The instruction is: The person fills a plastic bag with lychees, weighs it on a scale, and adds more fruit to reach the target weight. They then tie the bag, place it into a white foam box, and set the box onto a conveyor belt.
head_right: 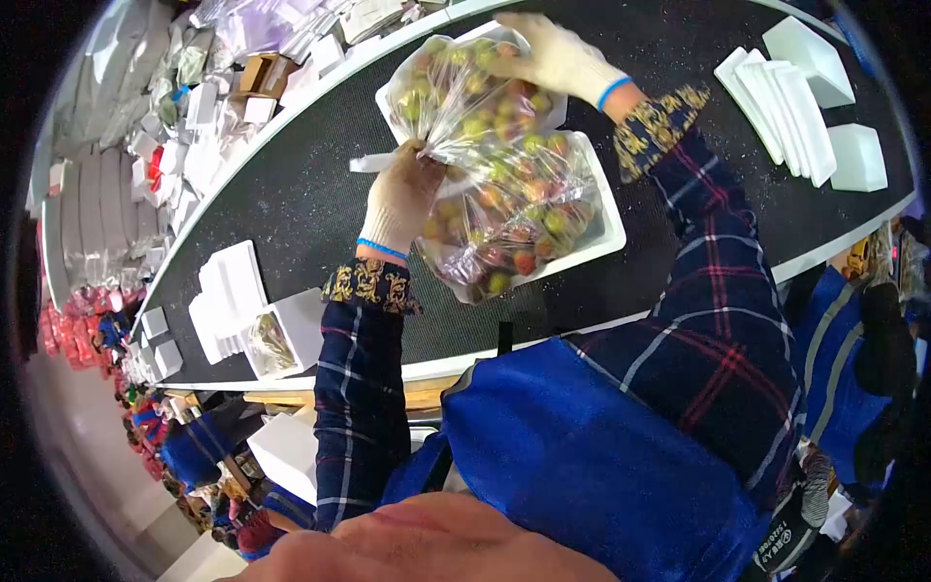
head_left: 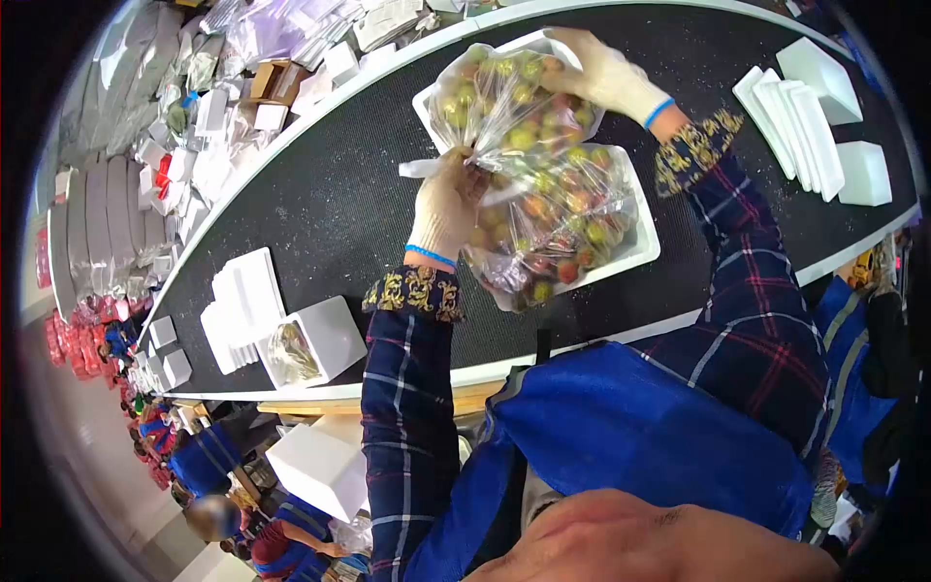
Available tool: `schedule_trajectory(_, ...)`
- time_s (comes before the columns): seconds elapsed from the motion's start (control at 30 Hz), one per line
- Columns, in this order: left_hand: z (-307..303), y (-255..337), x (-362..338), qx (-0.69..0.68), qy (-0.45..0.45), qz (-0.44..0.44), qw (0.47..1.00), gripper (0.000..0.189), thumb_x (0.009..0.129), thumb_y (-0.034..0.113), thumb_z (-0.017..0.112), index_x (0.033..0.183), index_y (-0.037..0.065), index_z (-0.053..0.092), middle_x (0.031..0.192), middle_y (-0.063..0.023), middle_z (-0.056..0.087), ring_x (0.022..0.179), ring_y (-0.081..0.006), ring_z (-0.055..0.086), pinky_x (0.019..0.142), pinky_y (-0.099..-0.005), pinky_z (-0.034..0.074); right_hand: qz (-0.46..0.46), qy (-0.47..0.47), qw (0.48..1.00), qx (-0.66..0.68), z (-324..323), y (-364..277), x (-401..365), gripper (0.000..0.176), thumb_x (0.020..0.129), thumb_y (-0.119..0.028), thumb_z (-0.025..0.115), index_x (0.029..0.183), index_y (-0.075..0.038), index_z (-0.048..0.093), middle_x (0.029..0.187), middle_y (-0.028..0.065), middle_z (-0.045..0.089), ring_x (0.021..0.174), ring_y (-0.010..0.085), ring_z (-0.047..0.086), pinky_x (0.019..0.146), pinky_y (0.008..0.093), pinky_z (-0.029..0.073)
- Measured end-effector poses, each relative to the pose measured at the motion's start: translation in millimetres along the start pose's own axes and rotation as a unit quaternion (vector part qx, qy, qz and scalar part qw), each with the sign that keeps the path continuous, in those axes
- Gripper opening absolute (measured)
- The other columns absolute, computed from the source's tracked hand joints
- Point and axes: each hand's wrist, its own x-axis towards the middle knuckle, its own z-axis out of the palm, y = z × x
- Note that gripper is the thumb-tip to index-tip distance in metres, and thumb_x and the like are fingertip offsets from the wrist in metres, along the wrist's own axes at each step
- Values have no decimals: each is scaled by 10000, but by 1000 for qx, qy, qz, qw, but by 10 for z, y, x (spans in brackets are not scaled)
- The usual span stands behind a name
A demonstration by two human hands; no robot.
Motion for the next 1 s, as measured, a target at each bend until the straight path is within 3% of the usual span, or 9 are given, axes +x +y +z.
schedule_trajectory(0.17,-532,-219,439,-80,-149,68,983,390,1074,166,512,1448,88,589,1433,-76,653,1366,-203,586,1239,-355,402,-85,12,996,-12,289,159,-155,818,841,-596,797,1470,-113,598,1360,233,655,1250,462,646,1066,524,529)
schedule_trajectory(0.23,-298,237,594,-738,-32,-330,588,342,1067,144,530,1395,82,608,1328,-82,691,1291,-197,625,1188,-337,458,-207,93,970,-83,436,380,229,684,890,-557,757,1382,-92,655,1245,208,702,1187,442,675,1024,514,548)
schedule_trajectory(0.3,289,415,660,-81,-69,21,994,332,1044,135,560,1365,86,628,1275,-66,709,1230,-223,657,1161,-324,479,-15,22,1000,8,444,377,490,567,966,-523,656,1354,-111,698,1268,236,712,1200,419,671,1026,473,548)
schedule_trajectory(0.4,51,106,855,-91,-62,131,985,351,1113,162,470,1441,115,586,1297,-90,703,1257,-250,642,1181,-335,466,-66,-119,990,-41,133,-117,421,633,946,-599,670,1350,-114,711,1248,243,736,1182,401,703,1035,493,558)
schedule_trajectory(0.5,273,216,699,-112,105,44,987,377,1140,212,444,1474,65,544,1424,-161,624,1339,-306,594,1204,-403,456,-337,72,936,-74,640,277,292,463,919,-488,727,1120,-71,727,1052,189,725,1045,394,700,944,490,571)
schedule_trajectory(0.77,536,244,395,73,214,32,974,315,1102,115,529,1395,0,529,1374,-202,608,1250,-334,630,1110,-487,546,-227,-43,971,-60,801,529,633,340,1018,-325,618,1155,-39,739,1095,242,744,1065,418,718,945,518,581)
schedule_trajectory(0.83,286,172,335,310,19,145,939,318,1099,131,554,1390,4,536,1351,-170,621,1218,-311,648,1059,-476,580,-148,-172,970,-85,647,306,648,336,1022,-299,605,1173,-26,730,1151,260,731,1119,421,704,983,522,563)
schedule_trajectory(0.87,444,209,181,-14,143,26,989,330,1098,132,577,1391,-17,546,1336,-153,636,1171,-289,667,1027,-447,599,-143,-115,983,-32,631,258,518,334,1022,-288,601,1185,-25,724,1176,264,722,1131,426,699,992,523,558)
schedule_trajectory(1.0,856,180,-759,74,339,137,928,346,1092,116,598,1412,-11,562,1304,-123,645,1129,-233,664,1013,-375,595,-81,-136,980,122,411,173,308,451,1020,-358,639,1382,-90,641,1401,229,637,1257,426,641,1098,496,509)
